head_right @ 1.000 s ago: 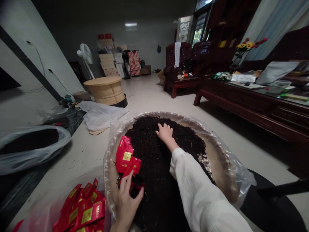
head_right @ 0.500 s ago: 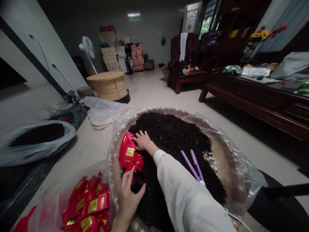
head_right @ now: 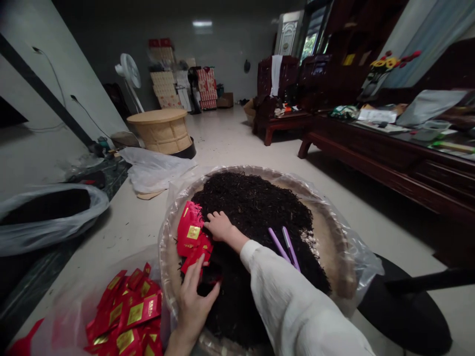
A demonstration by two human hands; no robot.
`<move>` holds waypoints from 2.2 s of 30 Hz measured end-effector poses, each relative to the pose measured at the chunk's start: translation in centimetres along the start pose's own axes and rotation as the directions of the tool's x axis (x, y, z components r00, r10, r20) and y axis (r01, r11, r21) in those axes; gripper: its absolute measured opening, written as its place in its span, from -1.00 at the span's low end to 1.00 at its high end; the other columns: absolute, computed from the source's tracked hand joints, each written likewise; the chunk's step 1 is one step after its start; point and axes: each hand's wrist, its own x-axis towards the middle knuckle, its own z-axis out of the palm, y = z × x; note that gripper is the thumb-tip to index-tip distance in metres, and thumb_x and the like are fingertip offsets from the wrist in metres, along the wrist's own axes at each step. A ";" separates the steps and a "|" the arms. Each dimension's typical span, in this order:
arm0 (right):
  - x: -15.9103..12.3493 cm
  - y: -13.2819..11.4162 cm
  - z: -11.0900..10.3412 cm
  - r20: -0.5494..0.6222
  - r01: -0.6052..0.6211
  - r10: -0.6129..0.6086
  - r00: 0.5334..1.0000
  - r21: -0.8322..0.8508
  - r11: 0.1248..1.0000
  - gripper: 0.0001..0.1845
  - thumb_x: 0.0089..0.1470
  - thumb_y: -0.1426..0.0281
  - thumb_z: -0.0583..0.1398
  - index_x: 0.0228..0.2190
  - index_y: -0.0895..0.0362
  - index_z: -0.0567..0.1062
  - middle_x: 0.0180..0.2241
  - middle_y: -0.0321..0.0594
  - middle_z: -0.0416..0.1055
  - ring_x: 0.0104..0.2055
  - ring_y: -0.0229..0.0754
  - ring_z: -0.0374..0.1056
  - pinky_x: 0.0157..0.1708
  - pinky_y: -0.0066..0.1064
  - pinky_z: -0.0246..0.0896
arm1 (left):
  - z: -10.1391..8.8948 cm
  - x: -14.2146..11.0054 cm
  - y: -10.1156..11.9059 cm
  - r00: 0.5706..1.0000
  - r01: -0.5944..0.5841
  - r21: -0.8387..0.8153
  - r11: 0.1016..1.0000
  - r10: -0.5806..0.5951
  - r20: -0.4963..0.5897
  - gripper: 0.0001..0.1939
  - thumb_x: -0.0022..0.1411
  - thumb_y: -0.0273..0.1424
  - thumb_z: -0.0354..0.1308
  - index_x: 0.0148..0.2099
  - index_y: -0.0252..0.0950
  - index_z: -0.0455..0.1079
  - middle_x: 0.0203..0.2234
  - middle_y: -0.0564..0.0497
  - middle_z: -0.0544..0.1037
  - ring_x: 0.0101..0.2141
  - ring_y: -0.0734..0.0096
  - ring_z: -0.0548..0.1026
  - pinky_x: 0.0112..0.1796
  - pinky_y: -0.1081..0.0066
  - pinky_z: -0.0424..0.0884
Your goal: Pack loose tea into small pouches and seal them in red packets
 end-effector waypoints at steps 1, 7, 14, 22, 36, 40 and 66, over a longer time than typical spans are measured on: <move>-0.1 -0.3 0.1 0.002 0.002 -0.002 1.000 0.017 1.000 -0.70 0.08 0.43 0.23 -0.11 0.13 0.52 -0.01 0.02 0.39 0.01 0.06 0.30 -0.07 -0.21 0.24 | -0.1 -0.1 -0.1 1.000 -0.009 0.017 1.000 0.009 -0.009 -0.39 0.17 -0.44 0.17 0.26 -0.27 0.16 -0.10 -0.17 0.49 -0.12 0.14 0.55 -0.17 0.20 0.57; -5.0 0.0 -0.3 -0.013 -0.044 0.047 0.999 0.172 0.984 -0.79 0.02 0.62 0.19 -0.32 0.17 0.57 -0.18 -0.02 0.46 -0.17 -0.06 0.40 -0.31 -0.39 0.28 | -1.0 0.4 0.3 0.978 -0.208 0.072 0.975 0.207 0.032 -0.60 0.27 -0.42 0.10 0.15 -0.20 0.25 -0.09 -0.16 0.44 -0.15 0.22 0.57 -0.24 0.28 0.60; -11.7 0.6 -2.8 -0.128 -0.082 0.159 0.979 0.468 0.880 -0.79 -0.07 0.62 0.26 -0.35 0.15 0.54 -0.32 -0.26 0.49 -0.25 -0.23 0.44 -0.25 -0.50 0.30 | -0.9 1.0 1.0 0.975 -0.220 0.120 0.968 0.215 0.053 -0.81 0.31 -0.32 0.07 -0.05 -0.26 0.28 -0.16 -0.18 0.49 -0.21 0.18 0.60 -0.33 0.29 0.61; -13.3 -3.5 -4.2 -0.278 0.106 0.212 0.937 0.804 0.586 -0.65 -0.12 0.68 0.26 -0.29 0.11 0.59 -0.26 -0.21 0.57 -0.20 -0.18 0.48 -0.15 -0.39 0.33 | -0.4 0.9 1.0 0.981 -0.192 0.146 0.970 0.189 0.034 -0.72 0.23 -0.41 0.12 0.00 -0.28 0.25 -0.15 -0.20 0.53 -0.22 0.15 0.61 -0.32 0.25 0.61; -14.2 -4.0 -2.6 -0.367 0.126 0.274 0.889 0.771 0.624 -0.71 0.12 0.56 0.13 -0.21 0.06 0.57 -0.16 -0.21 0.59 -0.13 -0.15 0.51 -0.09 -0.33 0.40 | -0.1 0.9 1.3 0.986 -0.165 0.169 0.972 0.166 0.008 -0.71 0.26 -0.39 0.10 0.02 -0.31 0.25 -0.18 -0.19 0.54 -0.19 0.16 0.60 -0.27 0.26 0.60; -16.1 -2.3 -1.5 -0.424 0.000 0.441 0.791 0.721 0.693 -0.79 0.15 0.47 0.14 -0.23 0.10 0.55 -0.21 -0.14 0.59 -0.18 -0.10 0.50 -0.15 -0.26 0.40 | -0.4 1.0 1.6 0.984 -0.170 0.180 0.969 0.178 -0.031 -0.74 0.28 -0.35 0.09 -0.02 -0.31 0.25 -0.21 -0.19 0.54 -0.19 0.16 0.59 -0.26 0.24 0.59; -15.8 -7.1 -1.2 -0.007 0.138 -0.138 0.990 0.053 0.989 -0.93 0.21 0.39 0.18 -0.26 0.12 0.45 -0.38 -0.23 0.56 -0.44 -0.13 0.43 -0.57 -0.37 0.10 | -6.1 6.1 2.5 0.594 -0.662 0.191 0.725 0.352 0.723 -0.83 -0.05 -0.48 0.41 -0.44 -0.23 0.46 -0.22 -0.10 0.51 -0.09 0.01 0.46 -0.19 0.12 0.45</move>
